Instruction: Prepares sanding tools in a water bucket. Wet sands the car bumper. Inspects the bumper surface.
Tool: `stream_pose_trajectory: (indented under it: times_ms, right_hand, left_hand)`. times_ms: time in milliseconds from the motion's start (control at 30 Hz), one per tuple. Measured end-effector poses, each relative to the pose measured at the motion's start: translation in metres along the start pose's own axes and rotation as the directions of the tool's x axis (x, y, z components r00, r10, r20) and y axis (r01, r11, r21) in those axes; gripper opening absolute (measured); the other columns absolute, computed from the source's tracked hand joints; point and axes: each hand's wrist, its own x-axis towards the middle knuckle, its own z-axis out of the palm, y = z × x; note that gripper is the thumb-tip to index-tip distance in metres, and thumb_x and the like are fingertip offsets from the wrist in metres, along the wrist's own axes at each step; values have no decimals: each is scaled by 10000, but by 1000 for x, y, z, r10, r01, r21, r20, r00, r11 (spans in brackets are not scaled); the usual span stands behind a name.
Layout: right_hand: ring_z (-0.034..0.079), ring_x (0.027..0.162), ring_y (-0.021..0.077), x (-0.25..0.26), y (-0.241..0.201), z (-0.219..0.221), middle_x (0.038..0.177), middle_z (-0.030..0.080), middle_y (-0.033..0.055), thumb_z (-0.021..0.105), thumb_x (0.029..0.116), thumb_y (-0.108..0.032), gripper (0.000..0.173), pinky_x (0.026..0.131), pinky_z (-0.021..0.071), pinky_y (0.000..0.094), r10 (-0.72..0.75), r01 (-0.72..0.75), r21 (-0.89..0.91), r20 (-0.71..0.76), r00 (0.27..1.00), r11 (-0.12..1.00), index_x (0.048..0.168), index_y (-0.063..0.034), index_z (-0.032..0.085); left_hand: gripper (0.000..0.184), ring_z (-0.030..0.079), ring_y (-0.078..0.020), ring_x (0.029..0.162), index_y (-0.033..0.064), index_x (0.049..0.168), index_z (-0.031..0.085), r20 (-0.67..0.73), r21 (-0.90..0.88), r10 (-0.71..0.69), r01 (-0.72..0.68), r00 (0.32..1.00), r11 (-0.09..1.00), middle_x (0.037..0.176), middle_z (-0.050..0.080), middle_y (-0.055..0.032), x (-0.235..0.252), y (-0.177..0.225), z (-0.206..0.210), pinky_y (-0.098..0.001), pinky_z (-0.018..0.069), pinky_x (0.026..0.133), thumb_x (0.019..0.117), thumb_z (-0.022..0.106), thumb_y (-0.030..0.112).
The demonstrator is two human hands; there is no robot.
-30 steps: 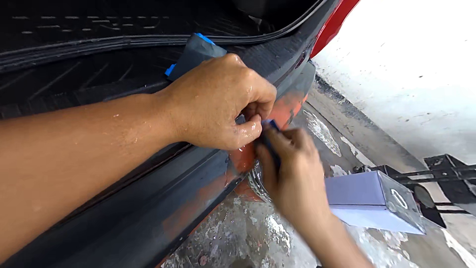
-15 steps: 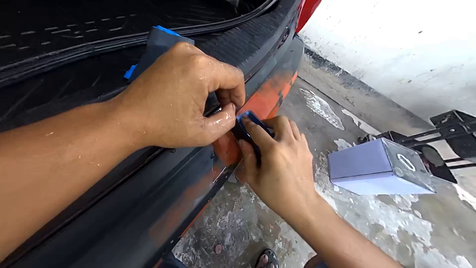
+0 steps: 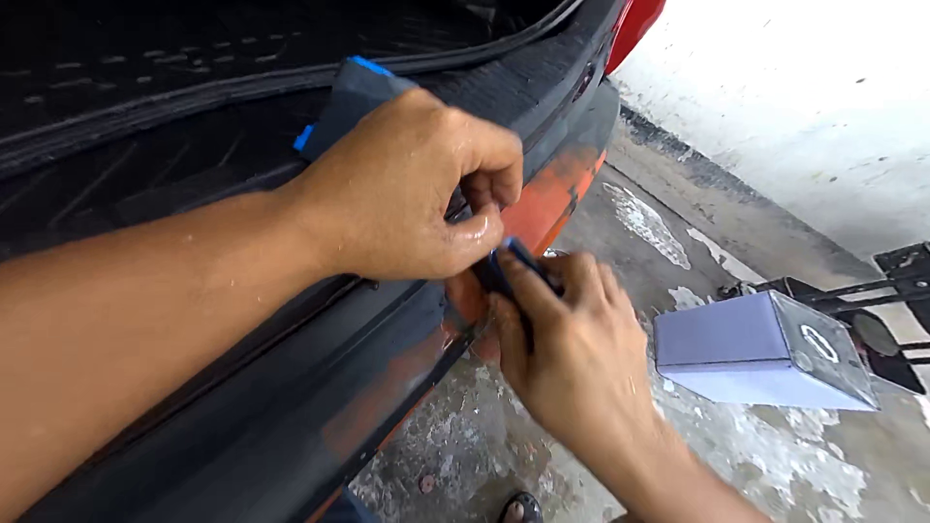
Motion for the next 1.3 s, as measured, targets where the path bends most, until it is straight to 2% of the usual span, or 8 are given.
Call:
stream_pose_trajectory:
  times_ms: [67,167,300,767,900,1033,1200,1300]
  right_hand:
    - [581,936,344,0,-6,-4,1058,594,160,481,1009,-371,435,681,446,487,31,-30,-29,24,999,999,1332,-166,687]
    - [612,934,330,-13,-11,-7,1098,633,164,490,1011,-375,431,683,485,475,-8,7,-19,-14,1000,1000,1338,-186,696]
    - [592,909,359,0,-5,-3,1046,609,173,484,1007,-366,431,656,447,496,1,-1,-22,14,1000,1000,1311,-151,702]
    - [628,899,321,-9,-5,-2,1047,650,152,517,980,-376,413,665,491,473,-19,18,-12,-38,999,1000,1256,-165,740]
    - [604,938,319,-12,-11,-4,1099,613,151,493,1007,-389,443,678,488,465,28,-29,-37,-17,999,999,1355,-193,685]
    - [630,904,308,-11,-3,-2,1054,654,144,528,978,-377,408,677,501,464,-18,18,6,-43,999,1000,1264,-178,742]
    - [615,925,316,-17,-13,-7,1092,624,156,521,995,-384,435,680,503,464,14,-14,-25,-21,1000,1000,1343,-190,697]
    - [628,908,311,-13,-5,-6,1051,650,142,527,977,-383,415,681,504,469,-30,30,6,-25,999,1000,1269,-178,740]
  left_hand:
    - [148,641,25,810,168,940,735,12,6,0,0,1000,1000,836,700,112,-1,3,1,-237,533,751,885,613,234]
    - [146,647,20,815,170,932,731,7,19,8,-8,1000,1000,824,702,114,1,2,-2,-289,537,844,878,608,226]
    - [158,633,6,808,164,964,729,32,49,0,-1,1000,999,840,689,99,2,1,-1,-256,524,742,903,606,242]
    - [153,626,-14,799,203,953,727,15,86,-39,37,999,996,795,683,126,3,-1,-1,-350,500,799,877,609,264]
    - [146,632,-23,804,201,949,725,29,84,-37,35,999,996,809,690,116,1,4,2,-342,509,789,873,622,271]
    - [145,636,-35,816,212,949,726,21,99,-60,58,998,993,804,692,118,2,1,-1,-382,494,819,874,623,281]
    - [152,635,-28,808,216,956,729,28,92,-52,50,998,995,801,690,125,0,5,0,-372,510,809,869,627,288]
    - [147,632,-34,820,216,962,724,31,91,-72,69,997,993,802,689,125,1,1,-3,-388,491,834,876,624,280]
